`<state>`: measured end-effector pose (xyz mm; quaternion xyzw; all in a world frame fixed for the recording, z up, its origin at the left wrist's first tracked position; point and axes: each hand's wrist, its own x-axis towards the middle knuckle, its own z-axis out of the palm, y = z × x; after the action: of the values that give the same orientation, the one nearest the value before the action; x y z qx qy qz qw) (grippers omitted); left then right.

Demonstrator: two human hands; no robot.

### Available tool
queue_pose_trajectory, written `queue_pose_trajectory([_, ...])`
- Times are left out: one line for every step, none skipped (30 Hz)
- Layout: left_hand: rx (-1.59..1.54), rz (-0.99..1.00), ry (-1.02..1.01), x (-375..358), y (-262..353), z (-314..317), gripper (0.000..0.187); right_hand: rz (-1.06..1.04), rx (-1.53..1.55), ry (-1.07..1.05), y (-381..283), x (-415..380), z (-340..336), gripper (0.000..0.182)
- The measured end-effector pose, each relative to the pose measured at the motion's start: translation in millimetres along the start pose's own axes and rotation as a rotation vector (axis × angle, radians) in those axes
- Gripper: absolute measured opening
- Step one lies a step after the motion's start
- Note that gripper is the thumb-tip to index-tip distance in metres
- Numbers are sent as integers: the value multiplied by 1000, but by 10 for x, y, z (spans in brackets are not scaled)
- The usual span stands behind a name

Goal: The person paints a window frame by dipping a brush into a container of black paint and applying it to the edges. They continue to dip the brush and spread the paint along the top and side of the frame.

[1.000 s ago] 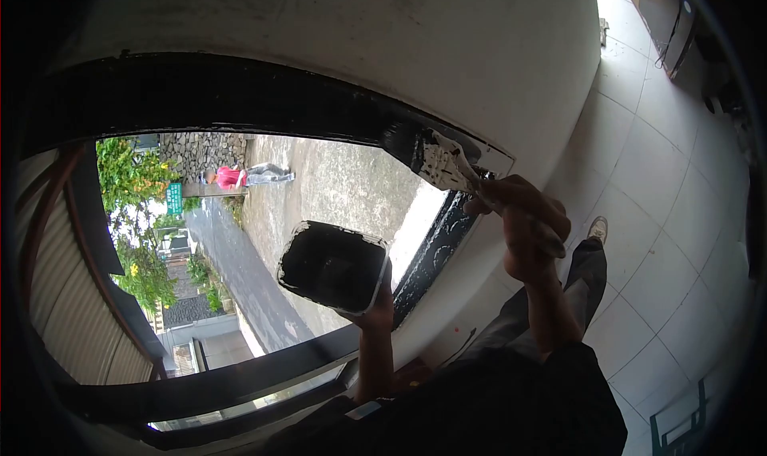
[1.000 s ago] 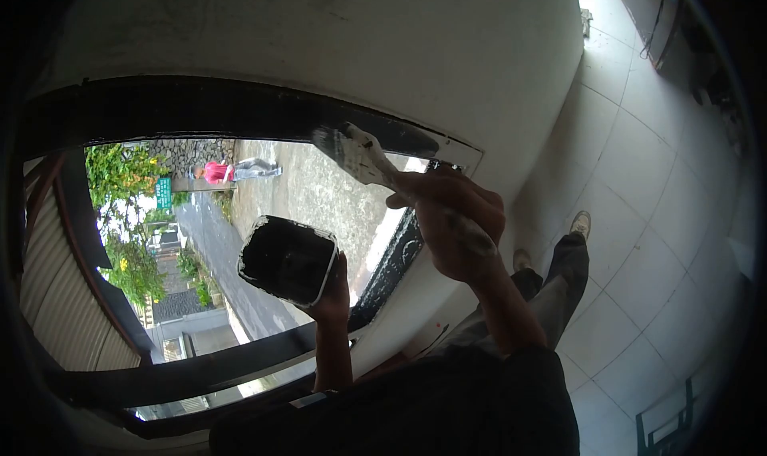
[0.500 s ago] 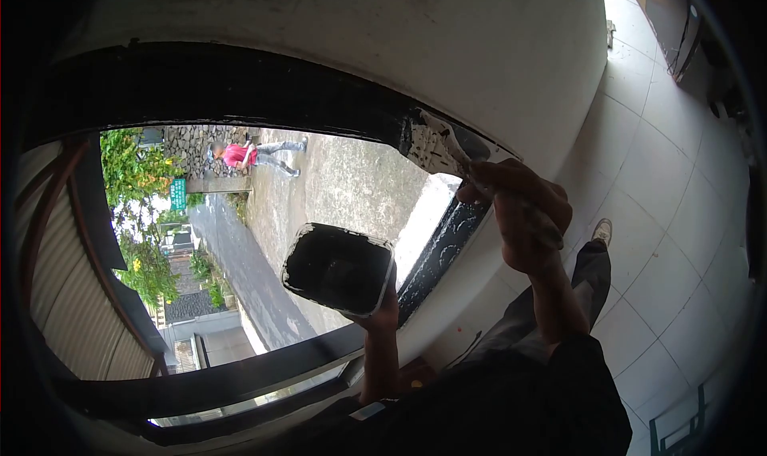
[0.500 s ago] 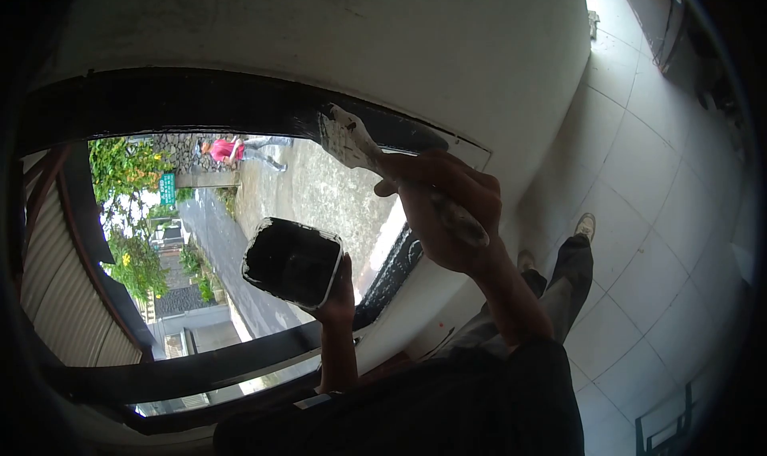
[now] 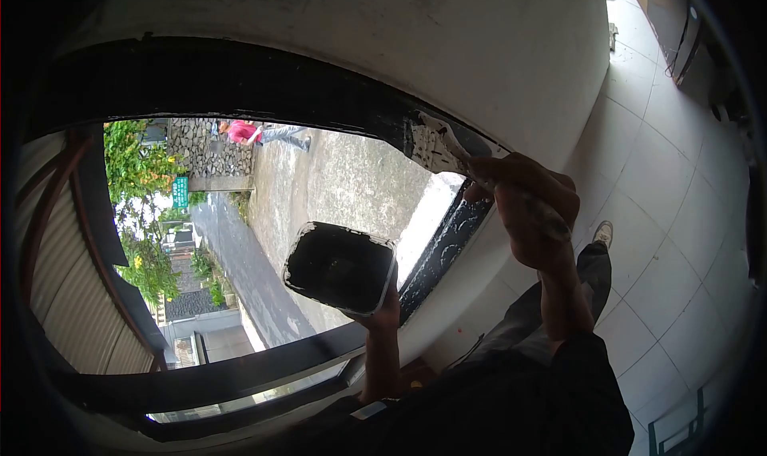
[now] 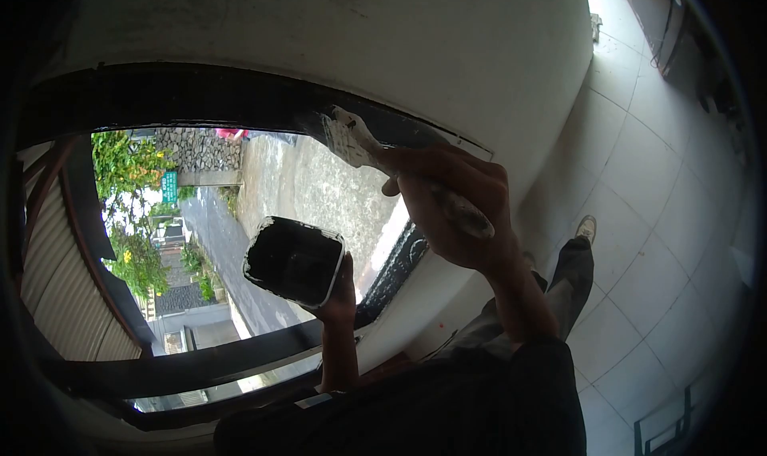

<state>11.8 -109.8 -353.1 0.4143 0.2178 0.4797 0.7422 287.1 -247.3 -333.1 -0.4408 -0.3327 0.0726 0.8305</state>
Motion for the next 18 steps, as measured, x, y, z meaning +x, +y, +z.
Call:
queue_pose_trajectory([1, 2, -1, -4, 0, -13, 60, -1, 2, 0, 10, -9, -2, 28])
queue_pose_trajectory([38, 8, 0, -8, 6, -33, 61, -18, 1, 11, 24, -22, 3, 28])
queue_pose_trajectory([76, 15, 1, -9, 10, -28, 61, -35, 0, 22, 35, -32, 7, 28])
queue_pose_trajectory([77, 15, 1, -10, 8, -20, 61, -34, 1, 24, 39, -44, 11, 28])
queue_pose_trajectory([52, 6, -10, -9, 1, 0, 61, -26, -3, 33, 40, -56, 14, 28])
queue_pose_trajectory([27, -4, -21, -10, -2, 16, 60, -17, -8, 43, 45, -69, 15, 28])
queue_pose_trajectory([28, -6, -21, -9, -3, 16, 60, -16, -8, 45, 64, -79, 6, 28])
queue_pose_trajectory([29, -11, -15, -13, -1, 13, 60, -30, -1, 37, 87, -91, -13, 25])
queue_pose_trajectory([29, -15, -9, -14, 1, 8, 60, -43, 7, 28, 98, -99, -25, 24])
queue_pose_trajectory([31, -17, -10, -13, 5, -8, 60, -43, 7, 30, 89, -107, -27, 24])
queue_pose_trajectory([63, -28, -23, -11, 10, -32, 65, -2, -10, 30, 73, -118, -27, 25])
queue_pose_trajectory([94, -40, -36, -9, 10, -42, 70, 40, -26, 30, 63, -127, -31, 28])
queue_pose_trajectory([95, -43, -38, -5, 6, -44, 70, 40, -28, 34, 71, -140, -42, 28])
queue_pose_trajectory([115, -30, -32, -2, 3, -41, 70, 45, -43, 19, 92, -161, -55, 28])
queue_pose_trajectory([135, -18, -25, -8, 9, -37, 71, 50, -58, 5, 101, -188, -63, 29])
queue_pose_trajectory([137, -21, -26, -12, 10, -42, 71, 52, -59, 8, 119, -216, -65, 29])
queue_pose_trajectory([149, -21, -41, -23, 13, -50, 70, 57, -69, 20, 137, -248, -64, 29])
queue_pose_trajectory([162, -21, -56, -26, 15, -53, 70, 62, -79, 32, 157, -272, -61, 30])
